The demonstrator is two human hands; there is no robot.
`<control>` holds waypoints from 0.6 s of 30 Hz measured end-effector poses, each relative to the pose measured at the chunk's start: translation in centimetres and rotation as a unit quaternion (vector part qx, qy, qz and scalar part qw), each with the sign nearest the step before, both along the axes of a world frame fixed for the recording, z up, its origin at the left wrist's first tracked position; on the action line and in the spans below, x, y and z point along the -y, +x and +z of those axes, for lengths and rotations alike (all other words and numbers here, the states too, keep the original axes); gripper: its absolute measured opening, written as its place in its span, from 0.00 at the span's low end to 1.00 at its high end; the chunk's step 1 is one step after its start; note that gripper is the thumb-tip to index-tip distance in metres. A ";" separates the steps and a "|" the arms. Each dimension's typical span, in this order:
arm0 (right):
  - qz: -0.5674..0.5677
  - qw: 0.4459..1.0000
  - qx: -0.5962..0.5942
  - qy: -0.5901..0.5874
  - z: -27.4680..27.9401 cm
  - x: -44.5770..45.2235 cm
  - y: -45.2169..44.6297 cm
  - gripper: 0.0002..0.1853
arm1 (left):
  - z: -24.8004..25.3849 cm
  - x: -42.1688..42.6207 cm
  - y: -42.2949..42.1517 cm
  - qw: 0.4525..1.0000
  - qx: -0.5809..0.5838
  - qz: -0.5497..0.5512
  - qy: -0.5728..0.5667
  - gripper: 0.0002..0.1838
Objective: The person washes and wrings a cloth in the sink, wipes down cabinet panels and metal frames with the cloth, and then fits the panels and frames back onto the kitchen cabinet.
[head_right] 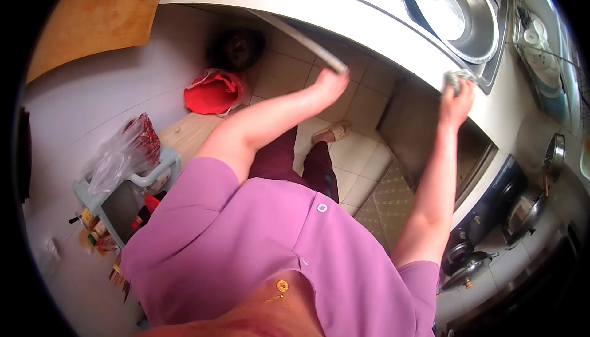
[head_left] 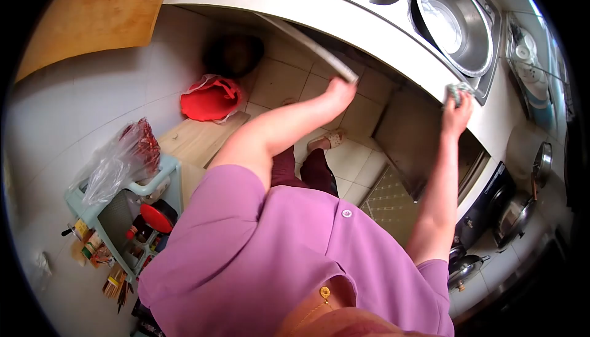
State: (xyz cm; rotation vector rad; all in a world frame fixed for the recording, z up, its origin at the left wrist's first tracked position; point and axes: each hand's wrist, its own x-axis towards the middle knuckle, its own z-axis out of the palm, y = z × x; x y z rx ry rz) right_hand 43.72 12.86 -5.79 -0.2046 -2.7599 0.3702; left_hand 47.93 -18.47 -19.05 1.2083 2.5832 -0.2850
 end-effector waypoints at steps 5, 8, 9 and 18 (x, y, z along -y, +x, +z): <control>0.192 0.969 0.074 -0.137 2.5 14.8 5.1 0.17 | -3.3 6.7 11.4 0.979 -0.109 -0.084 -0.150 0.15; 0.226 0.910 0.172 -0.302 1.4 22.9 9.5 0.22 | 3.0 10.4 12.4 0.989 0.010 0.148 0.012 0.24; 0.253 0.890 0.198 -0.324 1.4 25.2 10.7 0.23 | 3.3 10.2 12.0 0.981 0.110 0.143 -0.074 0.32; 0.483 0.845 0.184 -0.140 -2.4 38.6 4.7 0.22 | 3.4 13.8 14.0 0.983 0.107 0.151 -0.009 0.24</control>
